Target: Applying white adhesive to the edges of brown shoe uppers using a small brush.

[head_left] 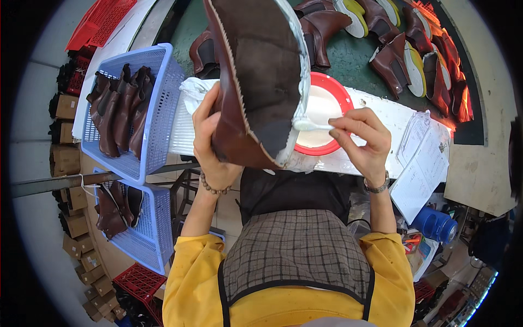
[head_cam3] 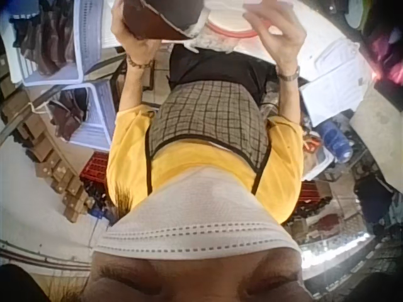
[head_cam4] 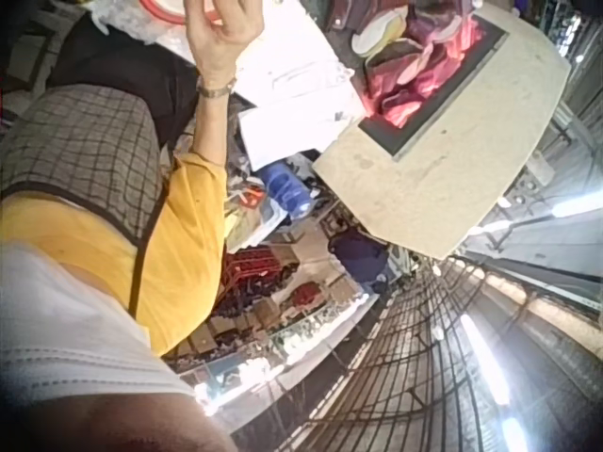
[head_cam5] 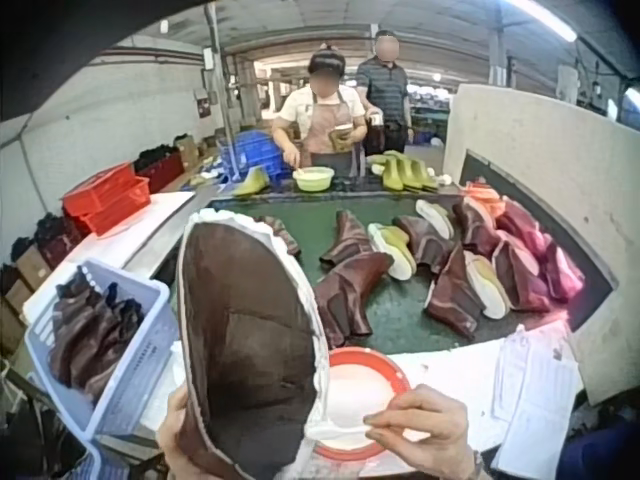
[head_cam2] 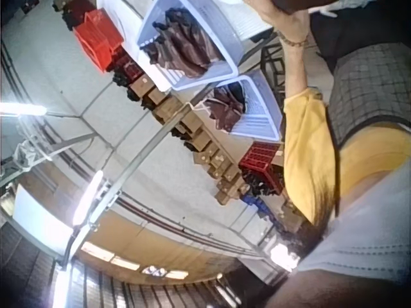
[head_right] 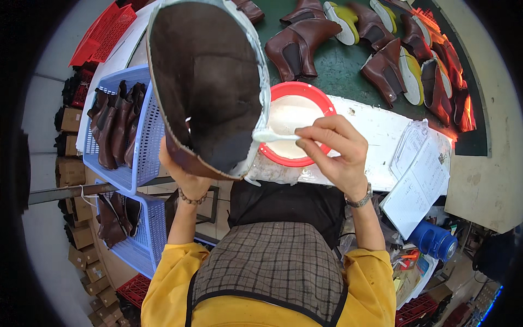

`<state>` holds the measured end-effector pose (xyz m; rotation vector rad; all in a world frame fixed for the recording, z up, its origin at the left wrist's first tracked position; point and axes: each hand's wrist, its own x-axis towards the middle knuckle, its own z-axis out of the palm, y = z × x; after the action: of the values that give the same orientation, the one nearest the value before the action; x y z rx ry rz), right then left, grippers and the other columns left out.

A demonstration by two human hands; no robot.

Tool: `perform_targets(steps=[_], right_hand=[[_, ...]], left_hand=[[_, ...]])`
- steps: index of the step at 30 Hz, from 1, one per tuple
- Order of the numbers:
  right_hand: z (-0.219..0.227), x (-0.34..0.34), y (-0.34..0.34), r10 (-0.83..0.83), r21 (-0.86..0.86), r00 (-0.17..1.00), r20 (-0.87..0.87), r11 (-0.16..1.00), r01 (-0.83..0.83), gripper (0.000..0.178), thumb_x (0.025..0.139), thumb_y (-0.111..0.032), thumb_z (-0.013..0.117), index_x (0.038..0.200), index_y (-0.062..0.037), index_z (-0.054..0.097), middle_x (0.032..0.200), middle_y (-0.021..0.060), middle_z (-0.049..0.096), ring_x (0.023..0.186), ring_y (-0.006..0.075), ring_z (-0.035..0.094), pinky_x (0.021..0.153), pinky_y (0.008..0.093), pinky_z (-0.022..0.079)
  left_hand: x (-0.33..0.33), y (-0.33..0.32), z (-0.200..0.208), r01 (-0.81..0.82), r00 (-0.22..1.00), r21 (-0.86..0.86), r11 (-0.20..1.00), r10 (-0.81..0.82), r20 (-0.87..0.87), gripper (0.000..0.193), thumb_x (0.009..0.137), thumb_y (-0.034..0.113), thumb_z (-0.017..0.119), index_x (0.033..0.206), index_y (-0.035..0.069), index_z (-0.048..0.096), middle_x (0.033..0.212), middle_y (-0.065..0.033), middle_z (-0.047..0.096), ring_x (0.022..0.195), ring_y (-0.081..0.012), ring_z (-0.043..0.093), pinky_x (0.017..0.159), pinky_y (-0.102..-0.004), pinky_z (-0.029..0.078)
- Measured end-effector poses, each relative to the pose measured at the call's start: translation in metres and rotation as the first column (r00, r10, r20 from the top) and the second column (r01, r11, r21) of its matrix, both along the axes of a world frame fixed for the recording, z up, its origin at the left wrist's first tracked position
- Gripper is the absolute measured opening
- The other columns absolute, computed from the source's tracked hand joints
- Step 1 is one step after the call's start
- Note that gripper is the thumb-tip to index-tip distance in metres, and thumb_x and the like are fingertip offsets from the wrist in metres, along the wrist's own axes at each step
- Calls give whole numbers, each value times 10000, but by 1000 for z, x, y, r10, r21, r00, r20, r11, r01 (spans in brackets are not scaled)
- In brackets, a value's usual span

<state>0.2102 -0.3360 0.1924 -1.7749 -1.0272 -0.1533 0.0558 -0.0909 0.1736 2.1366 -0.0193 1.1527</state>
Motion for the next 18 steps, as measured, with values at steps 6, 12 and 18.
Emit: perform_targets(steps=[6, 12, 18], right_hand=[[3, -22, -2, 125, -5, 988, -95, 992, -126, 217, 773, -1, 828, 983, -51, 801, 876, 51, 675, 729, 147, 655, 614, 264, 509], [-7, -4, -12, 67, -80, 964, -257, 993, -90, 89, 857, -65, 773, 942, -36, 777, 809, 53, 682, 676, 148, 651, 570, 264, 491], [-38, 41, -28, -87, -518, 917, 389, 803, 296, 32, 859, -94, 753, 879, -75, 769, 854, 42, 700, 687, 181, 675, 588, 293, 527]], left_hand=[[29, 11, -16, 13, 976, 17, 1000, -17, 218, 705, 758, 61, 863, 1361, 141, 507, 1489, -286, 473, 1330, -430, 517, 1102, -474, 426], [5, 23, -19, 55, 998, -144, 988, -53, 17, 724, 801, 53, 792, 1458, 96, 491, 1533, -238, 456, 1419, -354, 458, 1167, -446, 380], [-41, 61, -5, 129, 981, -558, 820, -189, -50, 727, 932, 63, 676, 1567, 11, 324, 1596, -189, 380, 1454, -285, 421, 1204, -444, 366]])
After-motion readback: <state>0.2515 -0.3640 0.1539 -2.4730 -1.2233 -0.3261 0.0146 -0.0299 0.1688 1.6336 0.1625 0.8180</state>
